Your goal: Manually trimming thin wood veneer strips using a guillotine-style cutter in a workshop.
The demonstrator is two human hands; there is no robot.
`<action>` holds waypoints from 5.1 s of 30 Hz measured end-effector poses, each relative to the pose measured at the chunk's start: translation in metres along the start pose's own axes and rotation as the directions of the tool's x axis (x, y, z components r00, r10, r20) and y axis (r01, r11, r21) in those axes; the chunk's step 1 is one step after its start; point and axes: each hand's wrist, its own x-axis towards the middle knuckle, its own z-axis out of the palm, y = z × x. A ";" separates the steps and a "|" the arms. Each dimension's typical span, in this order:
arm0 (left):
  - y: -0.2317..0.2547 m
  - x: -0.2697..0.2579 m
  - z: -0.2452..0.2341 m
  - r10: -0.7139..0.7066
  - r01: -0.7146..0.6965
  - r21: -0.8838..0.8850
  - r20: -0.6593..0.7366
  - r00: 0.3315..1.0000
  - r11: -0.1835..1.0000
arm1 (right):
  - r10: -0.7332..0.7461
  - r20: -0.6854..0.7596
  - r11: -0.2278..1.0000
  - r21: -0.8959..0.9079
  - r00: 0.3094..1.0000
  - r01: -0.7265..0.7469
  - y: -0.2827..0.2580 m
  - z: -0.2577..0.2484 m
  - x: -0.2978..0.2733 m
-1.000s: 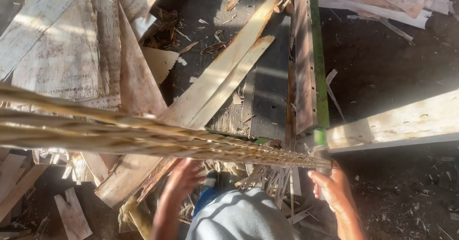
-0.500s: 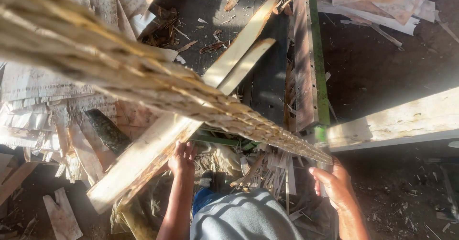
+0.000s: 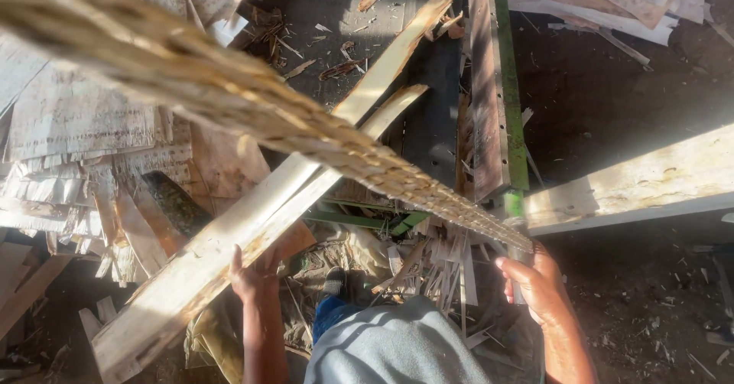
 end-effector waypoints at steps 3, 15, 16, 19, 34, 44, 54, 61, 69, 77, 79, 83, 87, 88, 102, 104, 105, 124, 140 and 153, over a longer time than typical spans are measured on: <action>-0.020 0.045 -0.013 -0.170 0.148 -0.112 -0.226 0.959 0.983 | 0.010 -0.010 1.000 -0.010 1.000 -0.010 0.004 -0.003 0.002; 0.036 -0.064 0.011 0.263 -0.181 -0.218 0.449 0.854 0.959 | -0.012 -0.054 0.997 -0.078 0.998 0.008 0.012 -0.005 0.007; 0.044 -0.062 0.013 0.328 -0.221 -0.248 0.589 0.739 0.943 | -0.046 -0.071 0.992 -0.124 0.996 0.037 0.016 -0.006 0.009; 0.069 -0.037 0.022 0.358 -0.240 -0.267 0.738 0.572 0.933 | -0.046 -0.038 0.999 -0.012 0.998 0.045 0.021 -0.007 0.013; 0.016 -0.007 0.068 -0.264 -0.025 0.378 0.690 0.674 0.925 | -0.148 -0.011 0.987 0.062 0.989 0.148 0.037 -0.006 0.014; -0.021 0.007 -0.002 -0.555 0.198 0.706 0.318 0.769 0.680 | -0.088 0.011 0.991 0.103 0.996 0.087 0.031 -0.005 0.008; -0.001 -0.039 0.020 -0.720 0.078 0.817 0.453 0.526 0.571 | -0.320 0.083 0.946 -0.022 0.944 0.322 0.092 0.130 0.004; -0.021 -0.056 0.047 -0.767 0.055 0.800 0.550 0.330 0.597 | -0.743 0.444 0.167 -0.603 0.502 0.780 -0.003 0.222 0.072; -0.024 -0.050 0.039 -0.740 0.101 0.786 0.519 0.429 0.610 | -0.684 0.493 0.100 -0.666 0.537 0.739 0.093 0.211 0.114; -0.088 0.008 0.054 -0.648 0.040 0.762 0.520 0.557 0.647 | -0.315 0.317 0.635 -0.629 0.894 0.448 0.231 0.082 0.090; -0.109 0.019 0.060 -0.605 -0.023 0.736 0.574 0.552 0.677 | 0.137 0.188 0.637 -0.768 0.973 0.059 0.227 0.039 0.080; -0.101 0.027 0.064 -0.529 -0.181 0.751 0.594 0.605 0.635 | 0.099 0.021 0.995 0.028 0.995 -0.100 0.196 -0.023 0.076; -0.015 0.037 0.051 -0.504 -0.350 0.894 0.447 0.739 0.280 | -0.074 0.229 0.820 0.567 0.971 -0.071 0.052 -0.017 0.006; 0.014 0.039 0.045 -0.468 -0.428 0.861 0.509 0.723 0.275 | -0.101 0.246 0.874 0.485 0.964 -0.032 0.023 -0.009 -0.009; 0.093 0.013 0.071 -0.350 0.095 0.395 0.648 0.677 0.914 | 0.095 0.079 0.983 0.151 0.992 -0.106 0.026 -0.013 0.007; 0.038 -0.018 0.095 -0.535 0.271 0.481 0.584 0.610 0.834 | 0.111 0.050 0.991 0.075 0.993 -0.115 0.016 -0.008 0.002; 0.009 -0.009 0.098 -0.621 0.353 0.520 0.547 0.562 0.778 | 0.109 0.039 0.991 0.075 0.993 -0.112 0.012 -0.005 0.001; -0.011 0.028 0.177 0.099 -0.131 0.121 0.239 0.966 0.984 | 0.036 -0.034 0.981 0.193 0.999 -0.028 -0.011 -0.019 -0.017; 0.006 0.103 0.221 -0.181 -0.059 0.443 0.479 0.859 0.895 | 0.156 0.014 0.988 -0.016 0.988 -0.155 0.018 -0.001 0.011; -0.019 0.198 0.277 -0.361 -0.016 0.507 0.636 0.682 0.862 | 0.247 -0.166 0.922 -0.263 0.955 -0.284 -0.065 -0.003 -0.026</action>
